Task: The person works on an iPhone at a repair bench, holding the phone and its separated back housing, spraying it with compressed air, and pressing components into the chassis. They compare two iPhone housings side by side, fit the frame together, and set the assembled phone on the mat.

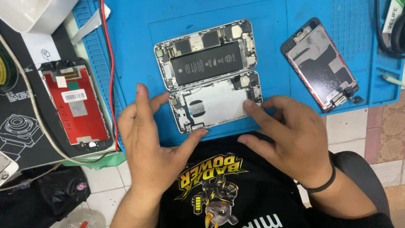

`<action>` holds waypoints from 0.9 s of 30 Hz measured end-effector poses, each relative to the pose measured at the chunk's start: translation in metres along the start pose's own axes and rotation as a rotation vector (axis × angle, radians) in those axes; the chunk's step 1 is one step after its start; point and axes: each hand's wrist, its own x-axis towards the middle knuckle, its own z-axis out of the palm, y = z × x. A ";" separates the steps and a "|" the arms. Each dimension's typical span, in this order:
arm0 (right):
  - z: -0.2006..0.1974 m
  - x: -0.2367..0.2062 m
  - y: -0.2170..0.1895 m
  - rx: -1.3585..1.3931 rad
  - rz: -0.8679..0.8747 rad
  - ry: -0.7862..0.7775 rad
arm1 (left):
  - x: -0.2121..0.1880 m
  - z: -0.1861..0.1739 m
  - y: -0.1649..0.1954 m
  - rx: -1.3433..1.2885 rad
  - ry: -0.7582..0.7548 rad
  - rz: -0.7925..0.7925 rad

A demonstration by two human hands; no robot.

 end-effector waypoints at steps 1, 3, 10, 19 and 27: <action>0.001 0.000 0.000 -0.005 0.004 -0.004 | 0.000 0.000 0.000 0.000 -0.001 -0.001; 0.002 -0.001 -0.001 -0.011 0.005 0.002 | -0.001 -0.001 0.000 0.000 -0.004 -0.001; 0.005 -0.008 -0.001 -0.022 0.036 0.059 | -0.001 -0.001 0.000 0.025 -0.004 0.002; 0.013 -0.013 0.001 -0.031 0.028 0.062 | -0.003 -0.002 0.001 -0.002 -0.016 -0.025; 0.014 -0.017 0.006 0.073 0.026 0.114 | -0.002 -0.003 0.001 0.021 -0.017 -0.011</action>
